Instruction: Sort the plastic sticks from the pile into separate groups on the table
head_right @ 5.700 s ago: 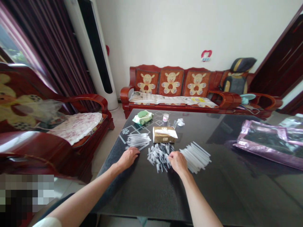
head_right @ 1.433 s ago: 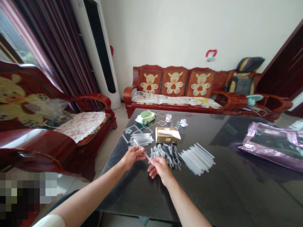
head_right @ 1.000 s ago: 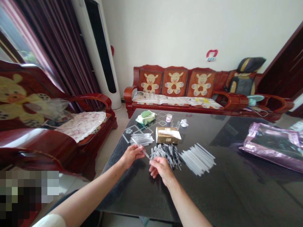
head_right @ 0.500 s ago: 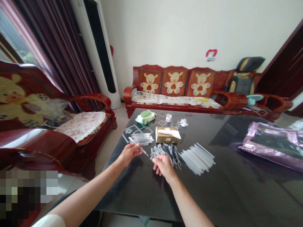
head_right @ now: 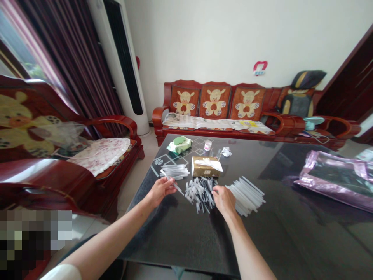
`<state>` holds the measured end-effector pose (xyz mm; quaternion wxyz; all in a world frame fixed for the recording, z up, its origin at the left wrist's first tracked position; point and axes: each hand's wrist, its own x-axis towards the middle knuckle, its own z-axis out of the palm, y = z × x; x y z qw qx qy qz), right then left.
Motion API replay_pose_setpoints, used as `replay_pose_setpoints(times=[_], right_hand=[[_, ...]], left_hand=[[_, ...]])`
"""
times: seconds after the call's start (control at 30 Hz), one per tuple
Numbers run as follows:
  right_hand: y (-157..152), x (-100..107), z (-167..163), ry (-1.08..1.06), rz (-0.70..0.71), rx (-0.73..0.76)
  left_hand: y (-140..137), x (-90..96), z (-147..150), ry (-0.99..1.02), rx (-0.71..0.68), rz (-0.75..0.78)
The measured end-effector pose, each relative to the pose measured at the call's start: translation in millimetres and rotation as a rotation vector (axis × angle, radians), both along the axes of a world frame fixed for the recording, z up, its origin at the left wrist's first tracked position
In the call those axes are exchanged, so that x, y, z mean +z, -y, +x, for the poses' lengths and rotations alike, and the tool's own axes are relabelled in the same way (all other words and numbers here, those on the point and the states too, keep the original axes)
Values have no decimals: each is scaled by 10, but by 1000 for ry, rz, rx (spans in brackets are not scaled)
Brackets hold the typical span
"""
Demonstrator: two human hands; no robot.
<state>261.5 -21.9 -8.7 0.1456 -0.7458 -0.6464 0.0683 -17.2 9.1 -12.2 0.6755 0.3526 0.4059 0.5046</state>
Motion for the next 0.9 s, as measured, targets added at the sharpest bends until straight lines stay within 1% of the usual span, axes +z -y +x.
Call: replay_pose_setpoints(times=[0.07, 0.17, 0.3, 0.5, 0.7, 0.9], right_hand=[[-10, -29, -73, -20, 8, 57], [-18, -79, -154, 18, -8, 115], [-29, -129, -158, 82, -20, 92], [-46, -131, -93, 84, -30, 47], [-39, -130, -131, 80, -32, 73], [-34, -136, -74, 120, -61, 46]], left_hand=[[1, -11, -2, 2, -9, 5], [2, -20, -1, 8, -21, 5], [10, -8, 5, 9, -28, 1], [20, 3, 8, 2, -22, 1], [23, 10, 5, -1, -27, -9], [28, 25, 4, 7, -32, 1]])
